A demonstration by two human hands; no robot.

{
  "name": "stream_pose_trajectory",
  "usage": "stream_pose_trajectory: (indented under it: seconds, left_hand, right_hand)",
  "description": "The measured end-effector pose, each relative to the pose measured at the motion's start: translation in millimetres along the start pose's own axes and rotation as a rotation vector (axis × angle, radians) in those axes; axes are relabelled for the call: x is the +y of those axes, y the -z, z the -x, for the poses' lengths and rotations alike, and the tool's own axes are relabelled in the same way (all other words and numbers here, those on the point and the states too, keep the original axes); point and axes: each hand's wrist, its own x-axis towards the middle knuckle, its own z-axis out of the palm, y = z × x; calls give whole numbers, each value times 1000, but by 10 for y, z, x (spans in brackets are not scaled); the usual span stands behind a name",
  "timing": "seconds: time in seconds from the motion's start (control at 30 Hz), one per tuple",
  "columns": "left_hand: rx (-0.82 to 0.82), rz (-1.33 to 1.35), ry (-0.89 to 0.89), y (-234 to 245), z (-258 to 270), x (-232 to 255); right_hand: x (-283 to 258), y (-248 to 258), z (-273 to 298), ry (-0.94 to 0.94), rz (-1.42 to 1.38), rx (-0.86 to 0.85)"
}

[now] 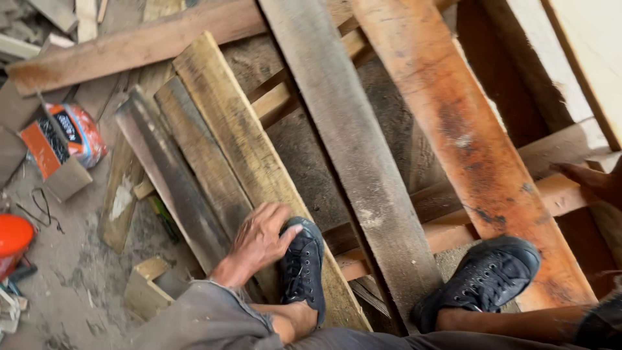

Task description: The person hammers nails into a wooden plank using a hammer. They repeatedly pick up nails from a green tray and drive them into the wood, then move the plank and continue hammering.

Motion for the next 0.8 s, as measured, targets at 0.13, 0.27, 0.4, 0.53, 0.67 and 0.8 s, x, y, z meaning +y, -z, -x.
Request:
stream_pose_trajectory:
  seconds: [0.13,0.27,0.4,0.53,0.67,0.8]
  left_hand:
    - [240,-302,-54,-115,-162,-707]
    - [408,-490,-94,185,-1,-1087]
    - [391,-474,-55,321,207,-1569]
    - [298,-460,122,263,499,-2200]
    - [267,-474,145,223,795,-2799]
    - [258,-420,91,152,760,-3111]
  right_hand:
    - [-610,132,-609,470,99,57]
    - [-1770,356,-1353,971,86,40]
    - [-2983,-130,-1601,1054,75,-132]
    - [-4300,-1033,-1781,735,12,-412]
    - [-5251,-1632,-1893,459,-116,-435]
    - [-5458,-2033,-1878,369,-176,-412]
